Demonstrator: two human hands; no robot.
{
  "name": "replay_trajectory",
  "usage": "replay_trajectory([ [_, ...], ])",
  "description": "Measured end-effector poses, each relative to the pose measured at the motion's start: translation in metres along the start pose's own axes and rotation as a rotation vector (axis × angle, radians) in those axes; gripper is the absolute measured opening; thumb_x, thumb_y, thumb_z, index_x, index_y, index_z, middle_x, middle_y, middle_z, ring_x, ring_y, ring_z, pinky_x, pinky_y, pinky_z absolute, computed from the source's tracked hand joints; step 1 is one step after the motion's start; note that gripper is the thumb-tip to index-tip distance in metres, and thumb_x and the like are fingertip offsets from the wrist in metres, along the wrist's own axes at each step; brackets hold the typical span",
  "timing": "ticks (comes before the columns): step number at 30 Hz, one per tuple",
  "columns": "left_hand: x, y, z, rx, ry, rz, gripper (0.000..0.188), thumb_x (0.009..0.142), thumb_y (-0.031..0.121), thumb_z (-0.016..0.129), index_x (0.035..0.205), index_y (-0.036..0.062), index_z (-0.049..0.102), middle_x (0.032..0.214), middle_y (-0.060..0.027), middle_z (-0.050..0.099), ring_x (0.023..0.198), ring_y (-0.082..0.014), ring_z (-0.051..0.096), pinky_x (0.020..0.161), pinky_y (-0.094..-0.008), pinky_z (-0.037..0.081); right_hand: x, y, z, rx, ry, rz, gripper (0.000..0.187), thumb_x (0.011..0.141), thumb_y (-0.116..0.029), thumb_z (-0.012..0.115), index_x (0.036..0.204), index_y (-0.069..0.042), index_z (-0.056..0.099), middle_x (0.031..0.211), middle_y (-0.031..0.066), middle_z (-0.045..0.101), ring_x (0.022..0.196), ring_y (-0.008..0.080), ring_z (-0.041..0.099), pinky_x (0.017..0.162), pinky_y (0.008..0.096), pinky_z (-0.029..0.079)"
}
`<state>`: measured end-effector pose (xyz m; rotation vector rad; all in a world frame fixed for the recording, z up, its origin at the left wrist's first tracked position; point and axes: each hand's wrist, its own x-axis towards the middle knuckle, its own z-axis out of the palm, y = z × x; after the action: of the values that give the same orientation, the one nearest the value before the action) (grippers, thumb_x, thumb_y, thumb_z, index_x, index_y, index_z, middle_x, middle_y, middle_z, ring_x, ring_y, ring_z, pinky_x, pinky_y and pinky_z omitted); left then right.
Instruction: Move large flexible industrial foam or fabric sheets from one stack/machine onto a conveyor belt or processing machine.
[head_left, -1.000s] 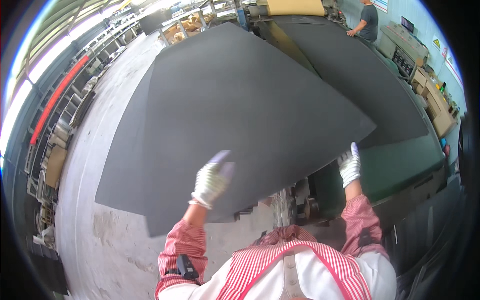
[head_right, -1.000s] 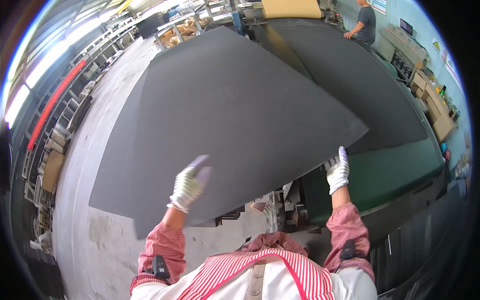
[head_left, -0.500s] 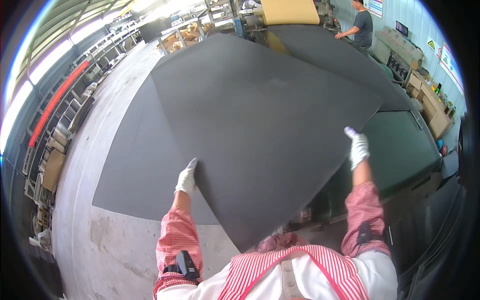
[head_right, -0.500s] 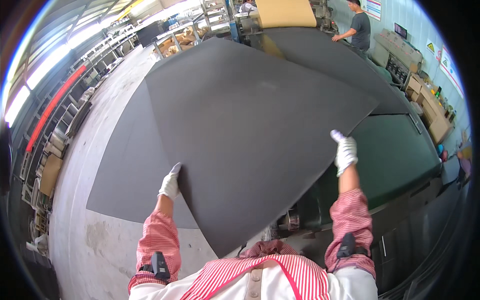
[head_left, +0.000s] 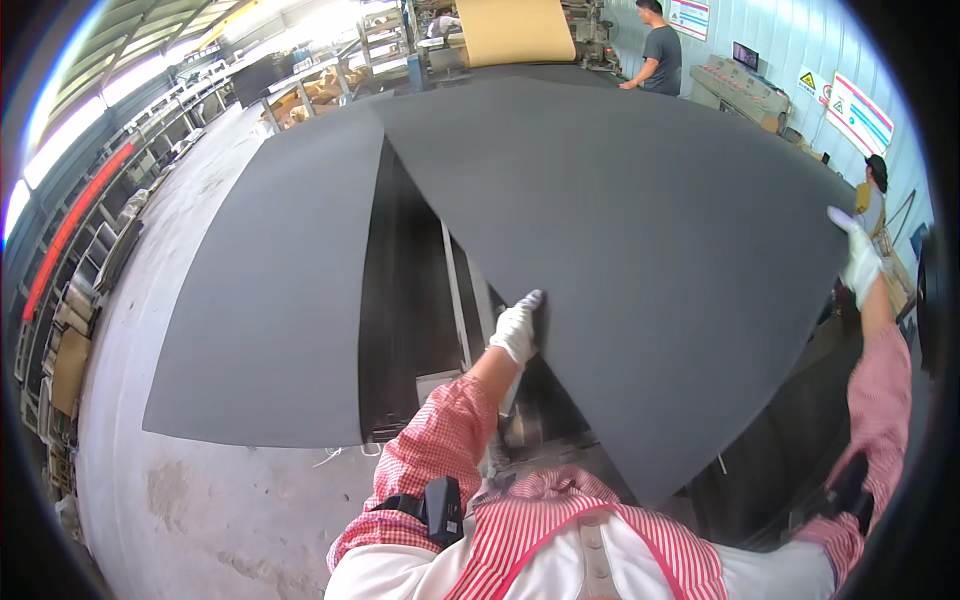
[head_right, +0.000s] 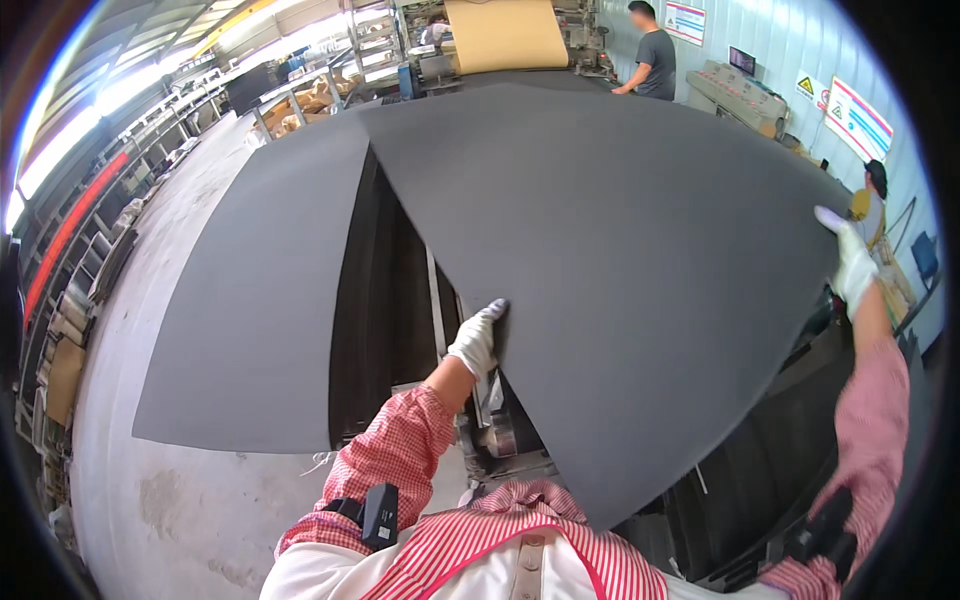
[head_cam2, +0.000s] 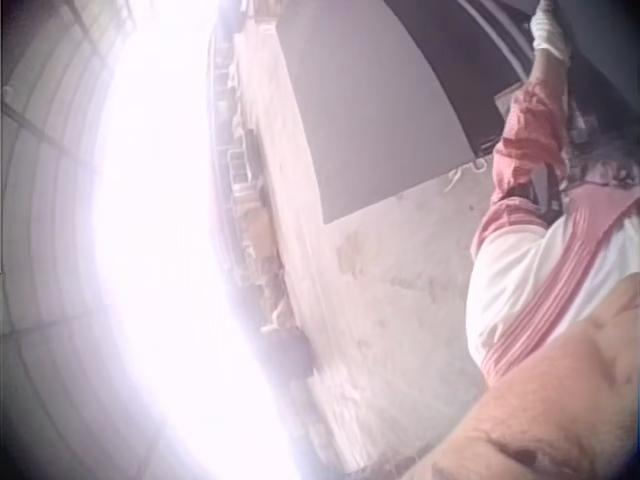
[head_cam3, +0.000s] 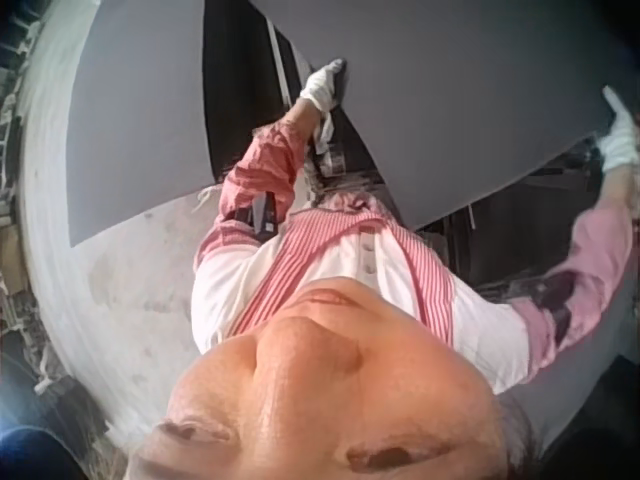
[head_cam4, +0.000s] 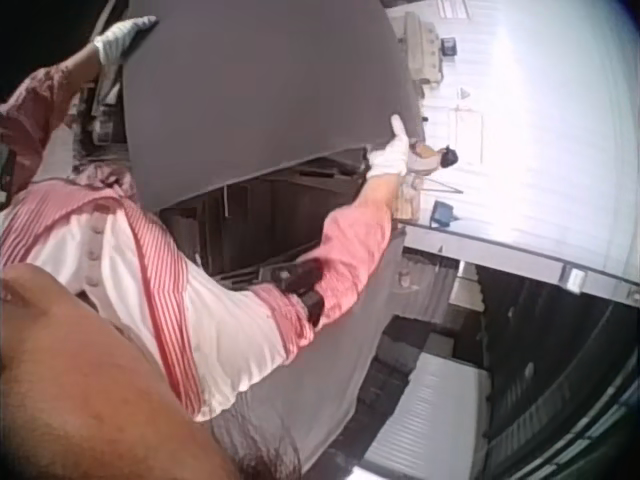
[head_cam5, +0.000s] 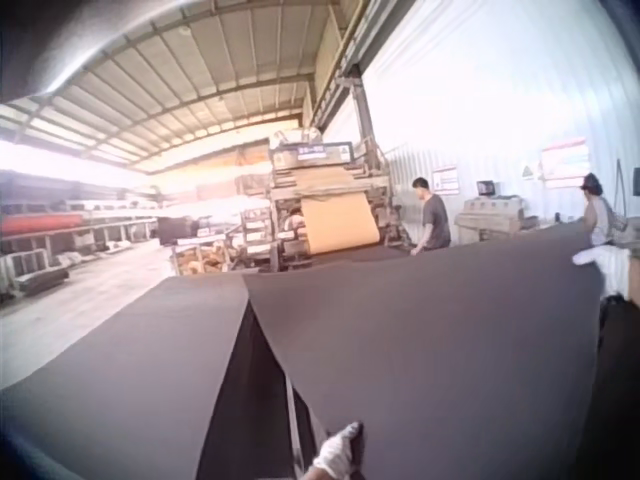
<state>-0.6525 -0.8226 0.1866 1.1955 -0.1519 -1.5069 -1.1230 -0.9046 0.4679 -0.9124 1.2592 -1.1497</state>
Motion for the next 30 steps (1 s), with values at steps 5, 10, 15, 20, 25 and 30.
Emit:
replay_trajectory([
  [5, -0.003, -0.087, 0.081, -0.043, -0.233, -0.269, 0.026, 0.081, 0.03, 0.062, 0.09, 0.0057, 0.061, 0.084, -0.0082, 0.065, 0.072, -0.0238, 0.063, 0.066, -0.039, 0.053, -0.097, -0.018, -0.09, -0.214, 0.331, -0.26, 0.049, 0.074, -0.021, 0.066, 0.119, -0.012, 0.049, 0.108, 0.0107, 0.056, 0.094, 0.0226, 0.055, 0.079, 0.0381, 0.047],
  [10, -0.093, -0.155, 0.133, -0.134, -0.405, -0.515, 0.029, 0.086, 0.031, 0.054, 0.103, 0.0069, 0.057, 0.091, -0.0084, 0.065, 0.075, -0.0225, 0.064, 0.066, -0.0375, 0.053, -0.095, -0.053, -0.132, -0.429, 0.308, -0.531, 0.036, 0.079, -0.035, 0.058, 0.098, -0.005, 0.059, 0.094, 0.0076, 0.061, 0.078, 0.0184, 0.056, 0.072, 0.0274, 0.046],
  [15, -0.151, -0.171, 0.158, 0.152, -0.792, -0.924, 0.043, 0.086, 0.043, 0.053, 0.11, 0.0078, 0.048, 0.08, -0.0117, 0.06, 0.048, -0.0156, 0.055, 0.038, -0.0204, 0.046, -0.132, -0.082, -0.209, -0.317, 0.585, -0.467, 0.04, 0.08, -0.034, 0.059, 0.105, -0.002, 0.057, 0.098, 0.0103, 0.061, 0.082, 0.0217, 0.06, 0.077, 0.0302, 0.049],
  [20, -0.179, -0.169, 0.173, 0.338, -0.942, -0.936, 0.06, 0.083, 0.055, 0.051, 0.108, -0.0002, 0.049, 0.065, -0.0096, 0.058, 0.046, -0.0116, 0.054, 0.038, -0.0179, 0.043, -0.127, -0.062, -0.231, -0.126, 0.492, -0.357, 0.04, 0.081, -0.034, 0.059, 0.105, -0.002, 0.057, 0.098, 0.0096, 0.061, 0.082, 0.0213, 0.06, 0.077, 0.0303, 0.048],
  [25, -0.189, -0.177, 0.181, 0.409, -1.065, -0.956, 0.066, 0.082, 0.057, 0.05, 0.104, -0.0043, 0.053, 0.06, -0.0087, 0.058, 0.044, -0.0108, 0.053, 0.037, -0.0192, 0.04, -0.132, -0.05, -0.234, -0.006, 0.437, -0.291, 0.04, 0.081, -0.035, 0.058, 0.106, -0.003, 0.057, 0.099, 0.009, 0.061, 0.082, 0.0209, 0.06, 0.078, 0.0303, 0.048],
  [30, -0.178, -0.18, 0.192, 0.249, -0.837, -0.983, 0.035, 0.085, 0.036, 0.059, 0.104, 0.0072, 0.052, 0.068, -0.0105, 0.06, 0.046, -0.0138, 0.055, 0.039, -0.0206, 0.045, -0.125, -0.05, -0.253, 0.08, 0.396, -0.224, 0.04, 0.082, -0.035, 0.058, 0.106, -0.003, 0.058, 0.099, 0.0083, 0.061, 0.083, 0.0205, 0.059, 0.078, 0.0303, 0.047],
])
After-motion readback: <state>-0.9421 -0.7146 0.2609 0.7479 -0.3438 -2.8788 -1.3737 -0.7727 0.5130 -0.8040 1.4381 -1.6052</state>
